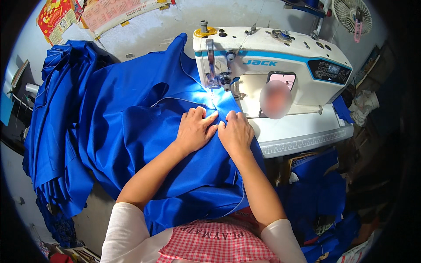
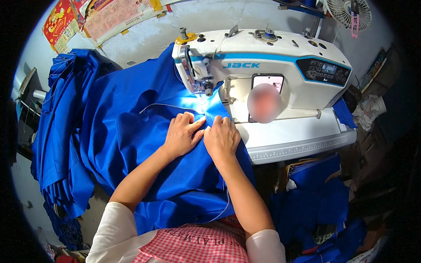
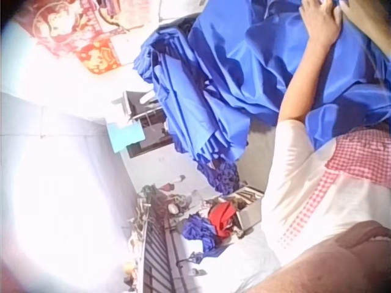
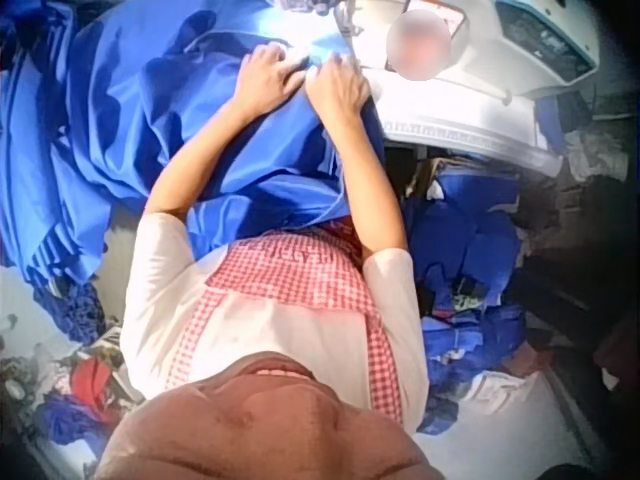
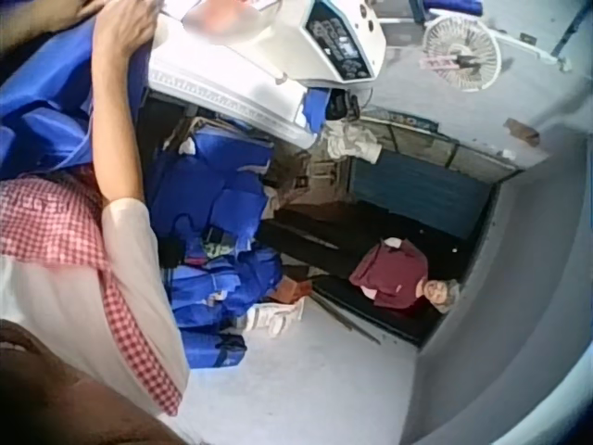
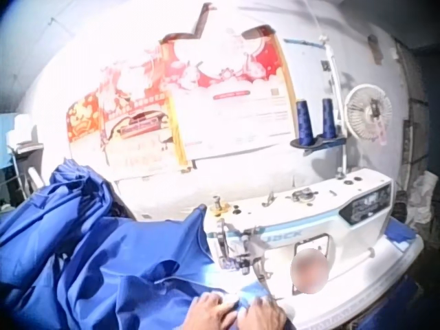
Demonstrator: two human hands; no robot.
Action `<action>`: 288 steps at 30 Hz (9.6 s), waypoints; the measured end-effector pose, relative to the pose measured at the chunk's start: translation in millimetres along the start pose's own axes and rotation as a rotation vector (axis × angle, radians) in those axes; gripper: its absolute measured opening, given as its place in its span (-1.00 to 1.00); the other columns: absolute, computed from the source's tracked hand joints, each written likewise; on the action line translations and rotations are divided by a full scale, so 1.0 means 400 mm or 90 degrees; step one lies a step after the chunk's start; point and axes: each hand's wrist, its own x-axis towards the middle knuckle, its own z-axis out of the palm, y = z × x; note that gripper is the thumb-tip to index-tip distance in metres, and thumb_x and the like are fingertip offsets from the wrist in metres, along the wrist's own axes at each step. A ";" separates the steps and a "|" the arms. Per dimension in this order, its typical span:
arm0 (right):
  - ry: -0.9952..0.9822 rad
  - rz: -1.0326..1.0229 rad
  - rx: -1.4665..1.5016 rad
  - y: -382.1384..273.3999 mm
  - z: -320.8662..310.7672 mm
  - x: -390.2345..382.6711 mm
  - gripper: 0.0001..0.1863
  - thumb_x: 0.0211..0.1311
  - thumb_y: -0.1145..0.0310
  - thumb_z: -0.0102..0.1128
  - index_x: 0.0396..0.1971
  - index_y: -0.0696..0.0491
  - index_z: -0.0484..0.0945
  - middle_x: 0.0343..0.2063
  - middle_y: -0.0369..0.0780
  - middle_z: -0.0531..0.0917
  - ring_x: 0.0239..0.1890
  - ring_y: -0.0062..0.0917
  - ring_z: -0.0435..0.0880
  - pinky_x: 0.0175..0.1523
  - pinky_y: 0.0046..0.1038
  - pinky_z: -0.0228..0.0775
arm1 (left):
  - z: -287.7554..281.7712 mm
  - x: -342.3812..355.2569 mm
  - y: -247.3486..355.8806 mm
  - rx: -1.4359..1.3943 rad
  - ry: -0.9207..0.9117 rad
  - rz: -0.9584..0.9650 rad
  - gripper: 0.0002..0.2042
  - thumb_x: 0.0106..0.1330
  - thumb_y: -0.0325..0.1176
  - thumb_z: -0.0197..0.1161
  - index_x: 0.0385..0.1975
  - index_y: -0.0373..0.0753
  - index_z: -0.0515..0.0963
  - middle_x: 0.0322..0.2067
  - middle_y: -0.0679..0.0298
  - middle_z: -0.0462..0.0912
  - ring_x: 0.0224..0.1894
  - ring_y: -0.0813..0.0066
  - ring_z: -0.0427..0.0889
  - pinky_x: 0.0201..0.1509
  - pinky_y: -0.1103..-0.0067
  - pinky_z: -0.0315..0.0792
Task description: The person sews a blue fabric using a sewing machine. They guide the fabric under the needle, stitch along the edge, and adjust the material as needed. The person briefly handles a phone before resuming sewing.
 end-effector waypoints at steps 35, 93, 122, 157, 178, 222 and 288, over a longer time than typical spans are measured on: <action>0.055 -0.082 -0.003 0.021 0.043 0.021 -0.80 0.27 0.31 0.16 -0.40 0.14 0.52 -0.39 -0.10 0.60 -0.26 -0.23 0.65 -0.19 -0.26 0.53 | -0.006 0.002 -0.026 -0.107 0.008 0.052 -0.63 0.15 -0.32 0.32 -0.01 -0.23 0.57 -0.14 0.16 0.53 -0.10 0.18 0.50 0.00 0.35 0.41; 0.109 -0.205 0.116 0.017 0.083 0.032 -0.93 0.08 0.45 0.25 -0.43 0.05 0.54 -0.46 -0.16 0.50 -0.35 -0.22 0.57 -0.27 -0.22 0.45 | 0.029 0.063 -0.136 -0.164 -0.013 0.090 -0.72 0.15 -0.37 0.30 -0.10 -0.12 0.67 -0.24 0.19 0.56 -0.10 0.23 0.53 0.01 0.38 0.40; -0.109 0.305 0.938 0.187 -0.110 -0.325 -0.80 0.35 0.26 0.24 -0.33 0.08 0.50 -0.45 -0.48 0.45 -0.41 -0.83 0.29 -0.27 -0.73 0.16 | -0.214 -0.239 -0.335 0.221 -0.111 -0.416 -0.59 0.38 -0.15 0.08 0.13 -0.20 0.50 0.14 0.06 0.49 0.18 0.03 0.41 0.23 0.28 0.34; -0.381 0.249 0.574 0.360 -0.160 -0.270 -0.88 0.30 0.42 0.12 -0.34 0.15 0.56 -0.42 -0.21 0.68 -0.46 -0.55 0.66 -0.35 -0.51 0.47 | 0.001 -0.048 -0.015 -0.182 0.101 -0.065 -0.84 0.20 -0.51 0.25 -0.22 -0.29 0.51 -0.13 0.09 0.56 -0.06 0.08 0.53 0.05 0.37 0.44; 0.017 0.033 0.144 -0.015 0.011 -0.054 -0.51 -0.01 0.12 0.44 -0.16 0.09 0.50 -0.21 -0.13 0.53 -0.06 -0.24 0.51 0.05 -0.21 0.32 | -0.011 -0.047 0.003 -0.063 0.034 -0.134 -0.65 0.21 -0.43 0.25 0.01 -0.29 0.50 0.06 0.04 0.54 0.15 0.06 0.47 0.29 0.17 0.25; 0.163 -0.246 0.090 0.010 0.038 -0.047 -0.92 0.08 0.49 0.24 -0.39 0.07 0.56 -0.43 -0.20 0.48 -0.38 -0.34 0.53 -0.30 -0.37 0.45 | 0.053 0.028 -0.071 -0.170 0.070 0.039 -0.67 0.13 -0.52 0.23 -0.05 -0.26 0.55 -0.09 0.08 0.62 -0.05 0.10 0.59 0.07 0.30 0.46; 0.127 -0.167 0.143 -0.003 0.057 -0.027 -0.91 0.13 0.46 0.21 -0.38 0.08 0.50 -0.44 -0.15 0.50 -0.34 -0.24 0.58 -0.24 -0.25 0.48 | 0.007 -0.016 0.002 -0.093 0.086 0.001 -0.76 0.13 -0.43 0.30 -0.19 -0.32 0.62 -0.15 0.12 0.65 -0.11 0.16 0.62 0.02 0.34 0.46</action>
